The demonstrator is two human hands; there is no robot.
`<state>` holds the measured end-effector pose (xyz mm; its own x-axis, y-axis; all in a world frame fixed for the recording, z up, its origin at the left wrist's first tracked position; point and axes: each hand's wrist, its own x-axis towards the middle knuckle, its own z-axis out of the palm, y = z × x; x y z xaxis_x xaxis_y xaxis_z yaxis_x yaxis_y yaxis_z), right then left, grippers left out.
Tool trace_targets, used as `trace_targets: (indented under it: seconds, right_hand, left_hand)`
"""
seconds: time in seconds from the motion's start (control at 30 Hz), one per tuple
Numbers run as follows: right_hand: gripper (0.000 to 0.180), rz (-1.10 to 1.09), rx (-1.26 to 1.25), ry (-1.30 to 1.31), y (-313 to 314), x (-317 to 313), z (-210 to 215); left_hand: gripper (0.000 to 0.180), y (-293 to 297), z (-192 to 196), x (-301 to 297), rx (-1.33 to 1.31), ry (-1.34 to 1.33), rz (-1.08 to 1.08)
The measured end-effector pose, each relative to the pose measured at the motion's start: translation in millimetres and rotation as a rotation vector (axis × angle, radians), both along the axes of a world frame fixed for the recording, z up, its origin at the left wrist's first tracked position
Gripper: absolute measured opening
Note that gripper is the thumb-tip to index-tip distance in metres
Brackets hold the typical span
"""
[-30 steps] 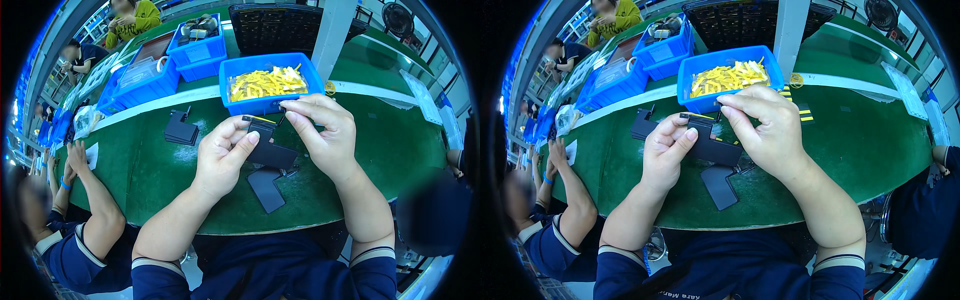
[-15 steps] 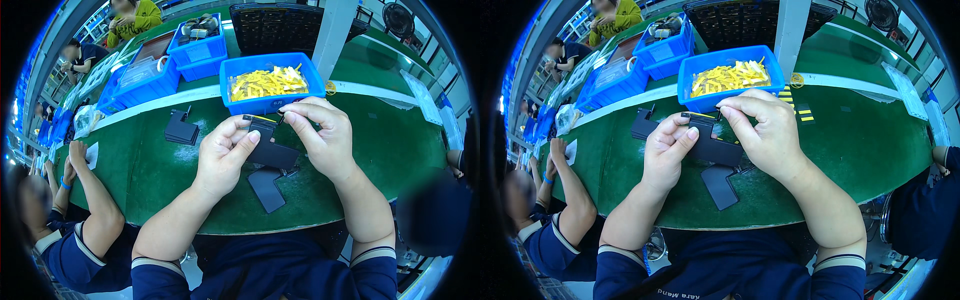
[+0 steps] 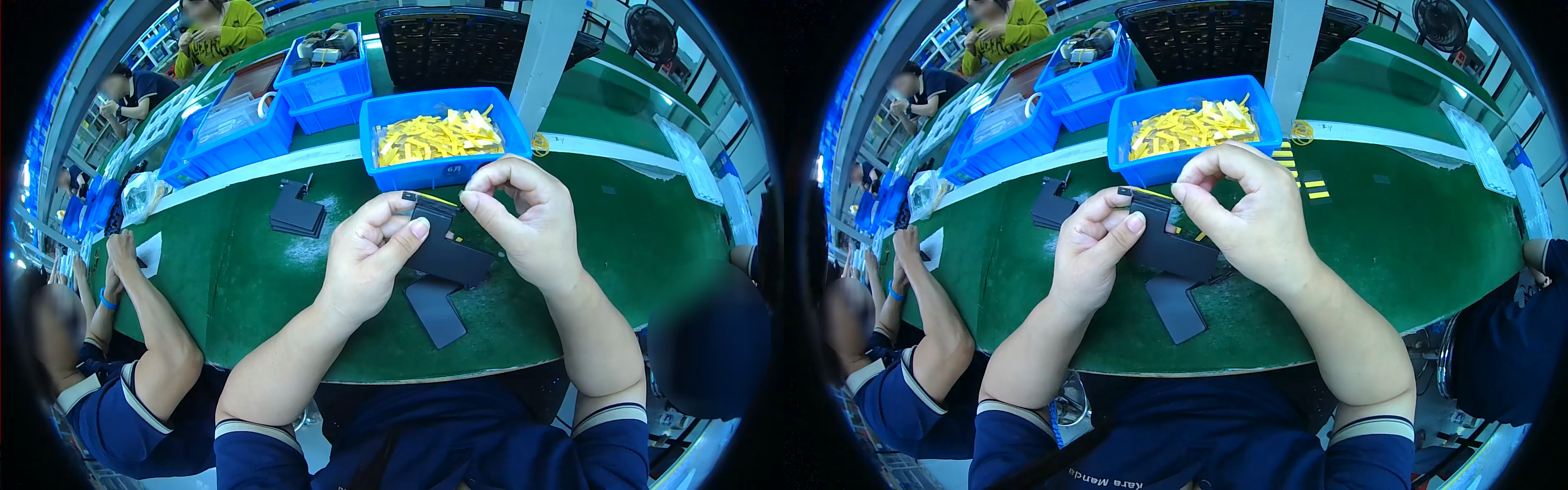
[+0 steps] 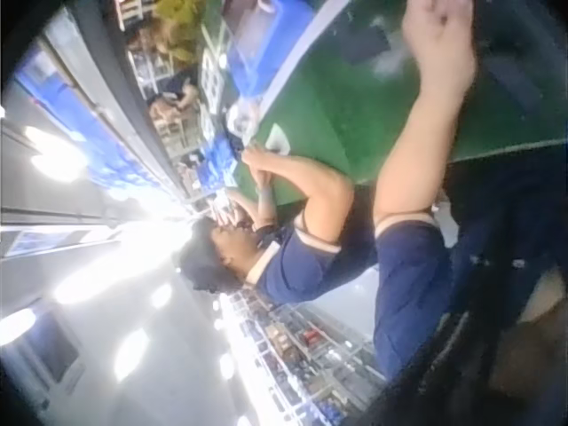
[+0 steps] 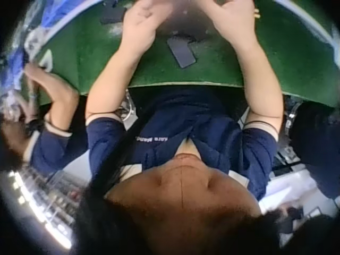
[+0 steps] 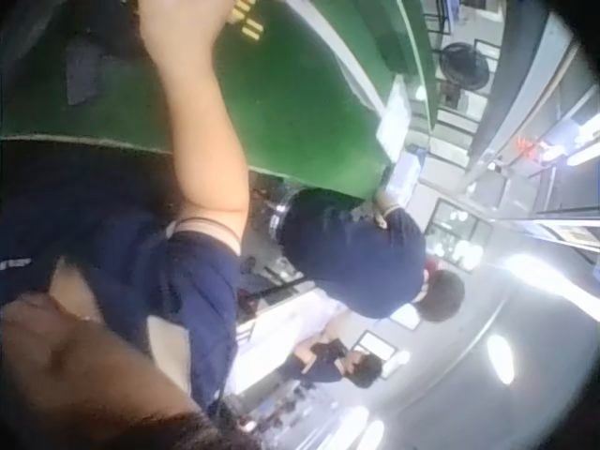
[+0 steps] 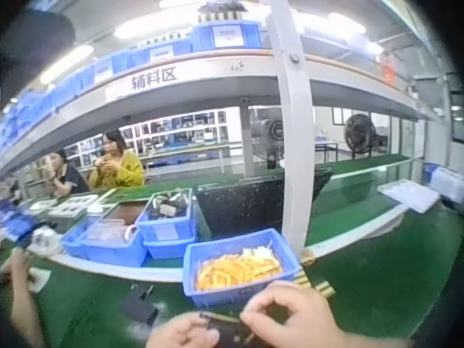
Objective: The person sits at a green workbench in a factory setting, repeatedly picking up small black rectangular components and yellow adhesive strips. They peel the backing from the yellow strips and carefully apply them to the black components, stacking the finished items on the table.
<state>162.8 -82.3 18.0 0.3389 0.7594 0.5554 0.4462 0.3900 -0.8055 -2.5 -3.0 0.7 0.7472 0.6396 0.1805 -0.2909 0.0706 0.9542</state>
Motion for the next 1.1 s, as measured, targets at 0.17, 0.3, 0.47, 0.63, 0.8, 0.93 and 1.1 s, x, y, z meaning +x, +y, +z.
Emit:
trace_targets:
  seconds: [0.17, 0.3, 0.47, 0.63, 0.8, 0.93, 1.1]
  right_hand:
    - [0.007, 0.187, -0.112, 0.221, -4, 4, 2]
    - [0.012, 0.454, -0.115, 0.509, -3, 3, 5]
    - [0.023, 0.532, -0.135, 0.433, -4, 6, 13]
    - [0.016, 0.448, -0.112, 0.297, -4, 11, 10]
    - [0.016, 0.383, -0.104, 0.311, -2, 10, 7]
    - [0.019, 0.443, -0.200, 0.587, 0, 17, 11]
    - [0.015, 0.580, -0.464, 0.391, -2, 25, 13]
  left_hand:
    - [0.016, 2, 0, 0, -0.049, -0.057, -0.095]
    - [0.018, 2, 2, 1, -0.142, -0.105, -0.167]
    - [0.018, 8, 4, -2, -0.196, -0.101, -0.228]
    - [0.018, 7, 1, -1, -0.135, -0.102, -0.173]
    - [0.020, 8, 0, 0, -0.018, -0.078, -0.129]
    - [0.019, 8, 0, -5, 0.219, 0.072, -0.123]
    - [0.018, 4, 5, -8, 0.569, 0.270, -0.084]
